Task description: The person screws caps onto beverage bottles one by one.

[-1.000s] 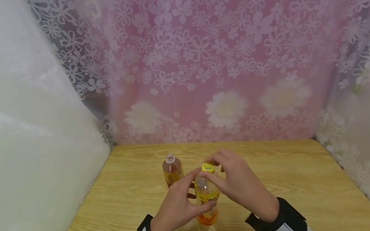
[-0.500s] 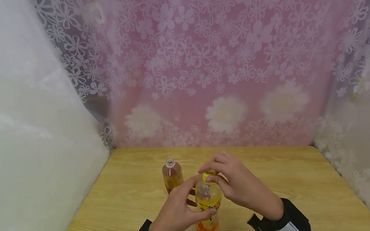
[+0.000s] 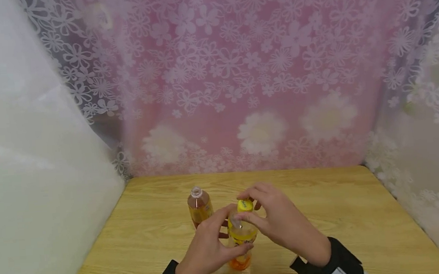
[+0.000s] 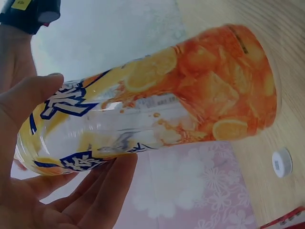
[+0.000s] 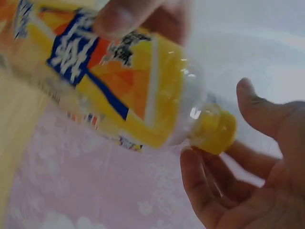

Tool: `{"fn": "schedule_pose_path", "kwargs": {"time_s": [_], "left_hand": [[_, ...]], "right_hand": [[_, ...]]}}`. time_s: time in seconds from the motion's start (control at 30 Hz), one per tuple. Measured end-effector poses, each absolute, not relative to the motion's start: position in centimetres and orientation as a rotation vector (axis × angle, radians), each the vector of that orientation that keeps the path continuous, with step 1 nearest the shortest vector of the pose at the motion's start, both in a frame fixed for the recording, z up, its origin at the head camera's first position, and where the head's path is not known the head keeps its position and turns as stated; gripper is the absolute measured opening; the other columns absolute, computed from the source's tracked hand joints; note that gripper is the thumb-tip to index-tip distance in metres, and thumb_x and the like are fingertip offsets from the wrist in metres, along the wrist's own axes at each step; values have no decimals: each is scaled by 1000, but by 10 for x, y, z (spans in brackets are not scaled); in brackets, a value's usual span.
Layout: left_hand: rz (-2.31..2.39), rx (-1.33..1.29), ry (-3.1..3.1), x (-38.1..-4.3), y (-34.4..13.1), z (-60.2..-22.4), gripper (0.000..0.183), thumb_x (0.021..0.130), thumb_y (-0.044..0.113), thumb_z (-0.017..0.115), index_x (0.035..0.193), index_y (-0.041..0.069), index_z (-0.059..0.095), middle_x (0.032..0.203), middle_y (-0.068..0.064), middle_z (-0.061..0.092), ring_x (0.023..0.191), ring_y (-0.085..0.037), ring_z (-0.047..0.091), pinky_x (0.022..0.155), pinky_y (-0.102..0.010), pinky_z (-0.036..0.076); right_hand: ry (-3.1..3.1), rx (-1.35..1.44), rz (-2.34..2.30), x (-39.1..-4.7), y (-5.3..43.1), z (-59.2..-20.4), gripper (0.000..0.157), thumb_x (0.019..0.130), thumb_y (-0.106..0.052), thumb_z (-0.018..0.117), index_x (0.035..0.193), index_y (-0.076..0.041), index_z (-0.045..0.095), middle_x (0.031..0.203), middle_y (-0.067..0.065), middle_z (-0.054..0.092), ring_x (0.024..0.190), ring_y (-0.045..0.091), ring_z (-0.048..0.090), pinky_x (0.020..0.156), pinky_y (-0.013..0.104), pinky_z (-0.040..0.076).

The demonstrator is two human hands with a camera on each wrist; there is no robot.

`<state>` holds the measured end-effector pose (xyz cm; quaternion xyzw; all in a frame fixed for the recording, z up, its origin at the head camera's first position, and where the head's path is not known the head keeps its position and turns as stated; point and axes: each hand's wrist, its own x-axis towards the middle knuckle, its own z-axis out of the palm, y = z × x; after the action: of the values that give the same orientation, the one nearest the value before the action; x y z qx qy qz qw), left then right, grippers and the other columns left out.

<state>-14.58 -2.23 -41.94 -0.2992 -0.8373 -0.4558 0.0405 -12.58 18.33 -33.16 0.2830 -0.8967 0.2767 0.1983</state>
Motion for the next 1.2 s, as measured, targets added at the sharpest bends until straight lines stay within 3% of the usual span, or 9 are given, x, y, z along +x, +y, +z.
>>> {"fn": "schedule_pose_path", "kwargs": {"time_s": [0.13, 0.23, 0.43, 0.67, 0.77, 0.97, 1.07, 1.2], "left_hand": [[-1468, -952, -2572, -147, -24, -418, 78, 83, 57, 79, 149, 34, 45, 131, 5, 62, 105, -6, 65, 72, -15, 54], [-1497, -955, -2581, -147, -23, -417, 79, 82, 59, 79, 149, 36, 44, 131, 6, 61, 107, -6, 65, 73, -16, 55], [-1529, -935, -2581, -146, -19, -419, 78, 80, 59, 81, 146, 35, 46, 129, 10, 63, 105, -3, 64, 74, -18, 56], [-1345, -843, -2589, -144, -16, -424, 77, 81, 64, 77, 146, 32, 49, 125, 6, 65, 98, -3, 65, 69, -16, 55], [-1348, -830, -2593, -142, -17, -426, 78, 81, 65, 76, 146, 33, 48, 126, 5, 64, 98, -4, 65, 69, -16, 55], [-1547, -947, -2559, -142, -16, -426, 77, 83, 60, 78, 148, 38, 44, 128, 10, 62, 106, -2, 64, 73, -17, 56], [-1577, -975, -2526, -143, -15, -425, 77, 82, 59, 79, 148, 40, 44, 128, 11, 62, 106, -1, 64, 72, -17, 56], [-1473, -953, -2497, -144, -15, -425, 75, 83, 59, 78, 147, 39, 45, 126, 10, 63, 103, -1, 65, 69, -15, 55]], "right_hand": [[-2505, 971, 920, -129, 196, -326, 44, 90, -4, 76, 127, -26, 68, 120, -9, 66, 93, 4, 63, 74, 26, 57], [-2485, 1019, 870, -132, 199, -325, 43, 88, 1, 75, 123, -24, 70, 113, -11, 65, 91, 3, 61, 73, 25, 57], [-2471, 974, 787, -133, 196, -330, 38, 86, -3, 78, 115, -25, 67, 105, -16, 61, 84, -1, 52, 70, 23, 52], [-2464, 699, 695, -127, 184, -341, 26, 85, -16, 83, 106, -21, 68, 96, -14, 58, 78, 3, 46, 67, 22, 44], [-2465, 657, 688, -124, 181, -343, 27, 86, -22, 83, 108, -24, 67, 97, -15, 57, 80, 3, 46, 68, 22, 44], [-2445, 952, 899, -127, 197, -336, 40, 89, -10, 78, 124, -26, 69, 114, -13, 65, 92, 2, 59, 74, 25, 54], [-2419, 1058, 898, -132, 201, -332, 36, 89, -6, 76, 119, -24, 71, 112, -14, 65, 97, 4, 62, 77, 26, 56], [-2394, 988, 826, -135, 196, -335, 30, 87, -9, 79, 112, -24, 71, 105, -18, 62, 88, 0, 57, 73, 24, 52]]}}
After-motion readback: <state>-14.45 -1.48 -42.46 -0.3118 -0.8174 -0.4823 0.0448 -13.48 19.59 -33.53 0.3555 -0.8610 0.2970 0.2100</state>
